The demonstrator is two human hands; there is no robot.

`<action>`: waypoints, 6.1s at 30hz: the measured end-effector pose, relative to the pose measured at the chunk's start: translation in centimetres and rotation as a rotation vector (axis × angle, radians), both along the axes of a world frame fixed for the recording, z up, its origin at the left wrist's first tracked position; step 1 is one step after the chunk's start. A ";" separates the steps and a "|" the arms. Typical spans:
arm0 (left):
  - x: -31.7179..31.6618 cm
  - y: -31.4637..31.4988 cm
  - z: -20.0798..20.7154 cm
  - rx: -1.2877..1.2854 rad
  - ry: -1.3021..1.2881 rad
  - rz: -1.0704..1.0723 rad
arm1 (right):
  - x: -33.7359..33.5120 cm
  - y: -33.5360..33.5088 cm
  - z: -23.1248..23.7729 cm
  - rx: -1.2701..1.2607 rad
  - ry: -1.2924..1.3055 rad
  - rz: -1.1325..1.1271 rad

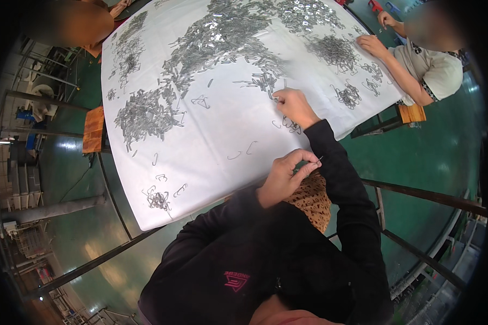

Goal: The person repeatedly picks small metallic pieces from a large white sheet and places them into a small woven basket. The person works alongside two others at a table in a factory setting.

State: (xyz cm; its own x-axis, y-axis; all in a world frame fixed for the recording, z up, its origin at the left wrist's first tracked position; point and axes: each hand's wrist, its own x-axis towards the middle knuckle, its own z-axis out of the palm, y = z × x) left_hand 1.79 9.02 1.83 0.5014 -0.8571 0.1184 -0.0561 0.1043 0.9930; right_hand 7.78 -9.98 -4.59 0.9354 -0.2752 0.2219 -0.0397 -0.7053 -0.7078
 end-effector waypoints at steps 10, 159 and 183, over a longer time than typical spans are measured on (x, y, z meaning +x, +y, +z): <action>0.1 -1.3 -2.2 0.045 -0.052 -0.026 | -15.2 2.5 7.1 0.777 -0.089 -0.277; 8.2 -1.8 -2.4 0.198 -0.681 0.026 | -19.9 6.4 8.2 0.799 -0.522 -0.516; 2.7 -3.5 0.8 0.094 -0.276 -0.082 | -20.3 6.8 8.0 0.862 -0.461 -0.629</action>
State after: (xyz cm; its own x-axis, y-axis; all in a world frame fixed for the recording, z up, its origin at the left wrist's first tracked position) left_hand 4.49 5.54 2.67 0.3903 -0.9069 0.1585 -0.3206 0.0275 0.9468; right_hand -12.57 -3.17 3.38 0.4592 -0.8881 0.0183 0.1748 0.0701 -0.9821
